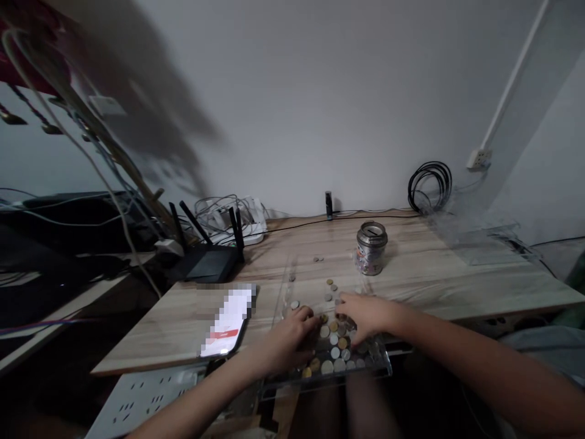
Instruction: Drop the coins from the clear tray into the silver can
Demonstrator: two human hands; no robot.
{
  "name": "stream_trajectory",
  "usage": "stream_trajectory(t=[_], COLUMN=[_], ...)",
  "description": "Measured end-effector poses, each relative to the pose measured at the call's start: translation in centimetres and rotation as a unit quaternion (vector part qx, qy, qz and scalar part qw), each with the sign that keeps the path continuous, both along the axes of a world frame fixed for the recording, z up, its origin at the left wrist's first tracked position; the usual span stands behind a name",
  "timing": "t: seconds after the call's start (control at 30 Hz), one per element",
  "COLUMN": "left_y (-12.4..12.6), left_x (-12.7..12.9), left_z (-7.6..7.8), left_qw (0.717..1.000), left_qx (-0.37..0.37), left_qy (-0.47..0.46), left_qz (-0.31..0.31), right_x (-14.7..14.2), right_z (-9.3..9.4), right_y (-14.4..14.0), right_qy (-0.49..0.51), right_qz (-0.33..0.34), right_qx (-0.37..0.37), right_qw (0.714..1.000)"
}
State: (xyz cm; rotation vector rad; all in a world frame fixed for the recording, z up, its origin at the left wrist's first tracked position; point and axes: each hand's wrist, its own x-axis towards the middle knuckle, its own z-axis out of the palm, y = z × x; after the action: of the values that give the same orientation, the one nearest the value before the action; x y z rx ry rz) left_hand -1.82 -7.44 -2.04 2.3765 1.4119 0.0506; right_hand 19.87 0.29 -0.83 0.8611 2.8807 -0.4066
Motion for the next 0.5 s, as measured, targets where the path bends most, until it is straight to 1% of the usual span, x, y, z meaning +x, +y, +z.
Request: stream_trajectory(t=[0.03,0.07,0.13,0.2,0.27,0.33,0.43,0.5], left_y=[0.0,0.0,0.3,0.7,0.9,0.8,0.4,0.0], left_x=[-0.1,-0.2,-0.6,-1.0,-1.3,-1.4,-1.5,-1.5], left_z=[0.3,0.6,0.9,1.0,1.0,1.0,1.3,1.5], left_qw=[1.0,1.0,0.999,0.998,0.997,0.996,0.996,0.996], left_qx=[-0.006,-0.017,-0.039,-0.055,-0.07,-0.081,-0.084,-0.086], left_qy=[0.01,0.019,0.029,0.028,0.02,0.017,0.019,0.01], left_qz=[0.001,-0.001,-0.011,-0.024,-0.034,-0.033,-0.008,0.004], right_x=[0.2,0.4,0.7,0.9,0.9,0.9,0.7,0.6], right_z=[-0.5,-0.8,-0.6,0.0,0.5,0.7,0.6,0.4], right_y=[-0.5,-0.9,-1.2,-1.4,-1.6,-1.8,-1.8,-1.6], right_qy=[-0.017,-0.035,-0.071,-0.102,-0.126,-0.128,-0.115,-0.131], right_qz=[0.022,0.031,0.025,0.025,0.014,0.001,-0.022,-0.049], right_qx=[-0.017,-0.028,-0.036,-0.037,-0.029,-0.016,-0.004,-0.01], right_qw=[0.999,0.999,0.997,0.994,0.992,0.992,0.993,0.99])
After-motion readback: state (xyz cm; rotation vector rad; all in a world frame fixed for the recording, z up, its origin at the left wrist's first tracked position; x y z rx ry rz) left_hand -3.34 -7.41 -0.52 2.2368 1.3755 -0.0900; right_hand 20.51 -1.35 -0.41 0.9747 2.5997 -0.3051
